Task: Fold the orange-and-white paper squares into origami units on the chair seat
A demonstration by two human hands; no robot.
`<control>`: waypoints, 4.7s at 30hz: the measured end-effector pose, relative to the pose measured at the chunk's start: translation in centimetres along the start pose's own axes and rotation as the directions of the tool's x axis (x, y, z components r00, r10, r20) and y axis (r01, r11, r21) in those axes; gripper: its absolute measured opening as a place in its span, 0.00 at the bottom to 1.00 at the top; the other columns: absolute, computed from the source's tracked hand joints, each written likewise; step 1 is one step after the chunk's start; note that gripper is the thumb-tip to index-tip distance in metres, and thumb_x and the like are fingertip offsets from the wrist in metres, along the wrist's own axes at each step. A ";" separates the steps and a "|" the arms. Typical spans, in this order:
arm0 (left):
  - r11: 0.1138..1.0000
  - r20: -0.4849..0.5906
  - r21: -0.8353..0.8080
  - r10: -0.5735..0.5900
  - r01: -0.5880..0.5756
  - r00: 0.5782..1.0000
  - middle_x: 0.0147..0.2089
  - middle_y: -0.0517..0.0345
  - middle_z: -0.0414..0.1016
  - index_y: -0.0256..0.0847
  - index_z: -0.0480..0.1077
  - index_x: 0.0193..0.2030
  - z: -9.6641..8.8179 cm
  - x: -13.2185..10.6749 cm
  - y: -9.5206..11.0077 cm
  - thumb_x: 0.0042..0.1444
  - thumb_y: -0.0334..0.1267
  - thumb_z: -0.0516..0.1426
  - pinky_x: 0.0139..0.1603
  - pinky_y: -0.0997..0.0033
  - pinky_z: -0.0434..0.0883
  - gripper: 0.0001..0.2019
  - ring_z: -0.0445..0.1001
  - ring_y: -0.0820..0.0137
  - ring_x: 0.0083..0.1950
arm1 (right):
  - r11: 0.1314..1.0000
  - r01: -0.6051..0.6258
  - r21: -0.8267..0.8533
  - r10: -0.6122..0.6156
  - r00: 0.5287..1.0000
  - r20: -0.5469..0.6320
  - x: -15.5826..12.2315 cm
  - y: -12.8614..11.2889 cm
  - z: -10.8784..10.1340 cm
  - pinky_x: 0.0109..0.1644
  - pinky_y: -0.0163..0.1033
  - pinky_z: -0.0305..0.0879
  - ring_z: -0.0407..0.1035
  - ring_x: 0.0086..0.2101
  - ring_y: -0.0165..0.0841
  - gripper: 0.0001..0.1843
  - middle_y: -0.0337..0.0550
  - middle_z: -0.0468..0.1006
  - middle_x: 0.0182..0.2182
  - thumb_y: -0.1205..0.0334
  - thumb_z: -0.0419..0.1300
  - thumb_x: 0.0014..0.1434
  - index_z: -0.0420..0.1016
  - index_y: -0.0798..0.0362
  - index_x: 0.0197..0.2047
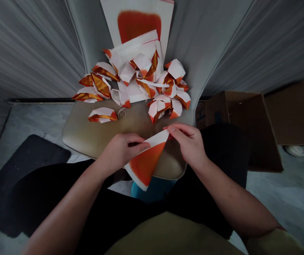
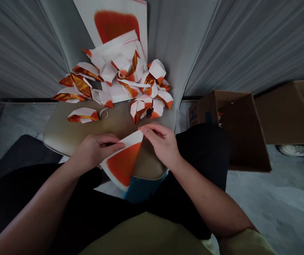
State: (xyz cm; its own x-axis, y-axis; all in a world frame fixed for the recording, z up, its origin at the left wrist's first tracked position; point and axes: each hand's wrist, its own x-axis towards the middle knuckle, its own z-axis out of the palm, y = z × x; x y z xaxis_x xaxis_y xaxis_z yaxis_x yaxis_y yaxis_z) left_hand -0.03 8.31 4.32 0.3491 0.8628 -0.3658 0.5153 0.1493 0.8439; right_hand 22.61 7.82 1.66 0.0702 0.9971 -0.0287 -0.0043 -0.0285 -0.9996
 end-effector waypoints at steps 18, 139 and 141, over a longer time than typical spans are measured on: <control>0.985 -0.296 -0.170 -0.089 0.039 0.951 0.30 0.60 0.76 0.39 0.80 0.35 -1.4 1.4 -2.7 0.50 0.60 0.63 0.29 0.73 0.62 0.23 0.66 0.72 0.29 | 0.996 0.035 0.083 0.005 0.898 -0.440 0.4 0.2 -1.8 0.27 0.33 0.62 0.65 0.22 0.26 0.12 0.32 0.71 0.20 0.51 0.68 0.53 0.78 0.51 0.29; 0.599 -0.268 0.799 0.287 0.046 0.920 0.77 0.54 0.58 0.43 0.58 0.76 5.1 -9.5 -10.0 0.72 0.49 0.46 0.77 0.34 0.52 0.29 0.51 0.47 0.80 | 0.264 0.353 -0.898 0.023 0.928 0.372 -3.0 4.0 -1.3 0.77 0.69 0.37 0.40 0.76 0.49 0.34 0.48 0.49 0.77 0.55 0.42 0.73 0.51 0.58 0.77; 0.628 -0.301 0.775 0.276 0.065 0.913 0.77 0.54 0.57 0.43 0.59 0.75 5.3 -9.7 -10.3 0.72 0.49 0.47 0.77 0.33 0.52 0.29 0.51 0.46 0.80 | 0.262 0.348 -0.900 0.033 0.929 0.369 -2.9 3.9 -1.3 0.77 0.68 0.36 0.40 0.76 0.49 0.34 0.47 0.48 0.77 0.55 0.41 0.73 0.50 0.58 0.78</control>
State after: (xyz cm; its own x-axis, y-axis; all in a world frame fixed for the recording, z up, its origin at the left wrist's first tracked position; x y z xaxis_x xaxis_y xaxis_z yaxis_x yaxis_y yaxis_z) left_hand -4.60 -4.14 -2.93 0.2257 0.9740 0.0174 0.9533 -0.2245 0.2020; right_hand 23.72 4.71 -2.20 -0.3027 0.9513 -0.0587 0.9212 0.2762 -0.2742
